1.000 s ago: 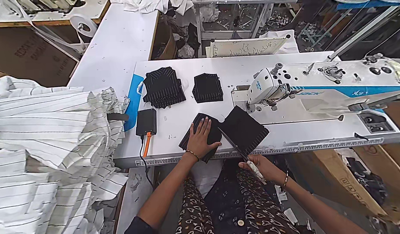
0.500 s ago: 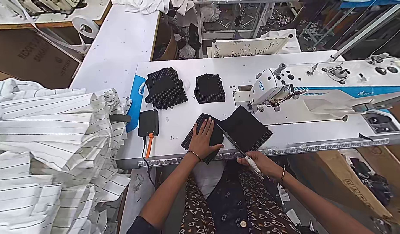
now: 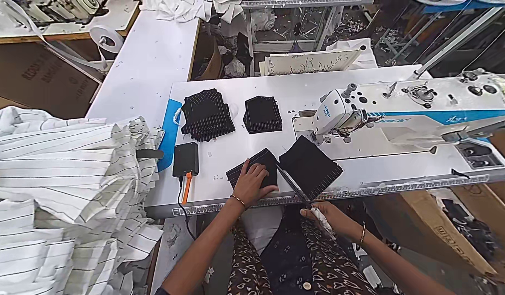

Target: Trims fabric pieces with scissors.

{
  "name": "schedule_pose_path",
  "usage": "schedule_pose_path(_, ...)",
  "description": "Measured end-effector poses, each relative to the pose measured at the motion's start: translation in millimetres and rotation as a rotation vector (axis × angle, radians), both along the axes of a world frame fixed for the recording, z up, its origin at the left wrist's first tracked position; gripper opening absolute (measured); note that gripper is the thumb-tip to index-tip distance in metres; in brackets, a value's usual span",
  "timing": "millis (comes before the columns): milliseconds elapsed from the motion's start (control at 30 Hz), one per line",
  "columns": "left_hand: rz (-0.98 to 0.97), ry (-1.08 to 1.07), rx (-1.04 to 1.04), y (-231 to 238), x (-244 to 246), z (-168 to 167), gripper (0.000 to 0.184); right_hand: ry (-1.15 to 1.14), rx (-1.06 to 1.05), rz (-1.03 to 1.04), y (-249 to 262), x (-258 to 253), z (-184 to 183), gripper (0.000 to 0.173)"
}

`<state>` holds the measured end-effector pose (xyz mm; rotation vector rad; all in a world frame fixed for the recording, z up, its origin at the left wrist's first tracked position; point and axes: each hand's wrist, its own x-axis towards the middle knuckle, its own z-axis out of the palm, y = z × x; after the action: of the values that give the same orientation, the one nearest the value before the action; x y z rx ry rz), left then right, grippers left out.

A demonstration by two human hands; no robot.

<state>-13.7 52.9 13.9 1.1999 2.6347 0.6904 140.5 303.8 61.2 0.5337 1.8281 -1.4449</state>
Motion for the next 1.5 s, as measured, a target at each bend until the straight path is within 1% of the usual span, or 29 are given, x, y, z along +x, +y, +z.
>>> schedule_pose_path(67,0.156,0.031,0.037,12,3,-5,0.06,-0.017,-0.032,-0.034,-8,7,-2,0.036)
schedule_pose_path(100,0.231,0.019,0.024,19,3,-7,0.06,-0.012,-0.042,-0.054,-12,9,-4,0.036)
schedule_pose_path(167,0.295,-0.044,-0.053,27,1,-12,0.071,0.009,-0.048,-0.089,-16,11,-6,0.037)
schedule_pose_path(300,0.254,-0.109,-0.145,24,-2,-11,0.082,0.017,-0.009,-0.07,-12,3,-7,0.038)
schedule_pose_path(533,0.189,-0.113,-0.153,19,-2,-12,0.092,0.001,0.112,0.089,-10,-23,0,0.039)
schedule_pose_path(700,0.187,-0.109,-0.165,19,-3,-11,0.098,0.072,0.104,0.071,-4,-17,-9,0.039)
schedule_pose_path(867,0.204,-0.078,-0.131,18,-2,-14,0.104,0.049,0.059,0.04,-5,-23,-9,0.038)
schedule_pose_path(1033,0.222,-0.092,-0.155,18,-2,-14,0.109,0.049,0.133,0.124,-10,-40,-8,0.042)
schedule_pose_path(1167,0.218,-0.087,-0.159,19,-2,-14,0.109,0.088,0.139,0.12,-6,-38,-12,0.043)
schedule_pose_path(1300,0.231,-0.077,-0.131,18,0,-14,0.112,0.074,0.166,0.133,-8,-43,-9,0.043)
schedule_pose_path(1500,0.272,-0.072,-0.074,18,2,-15,0.121,0.055,0.294,0.26,-19,-62,3,0.045)
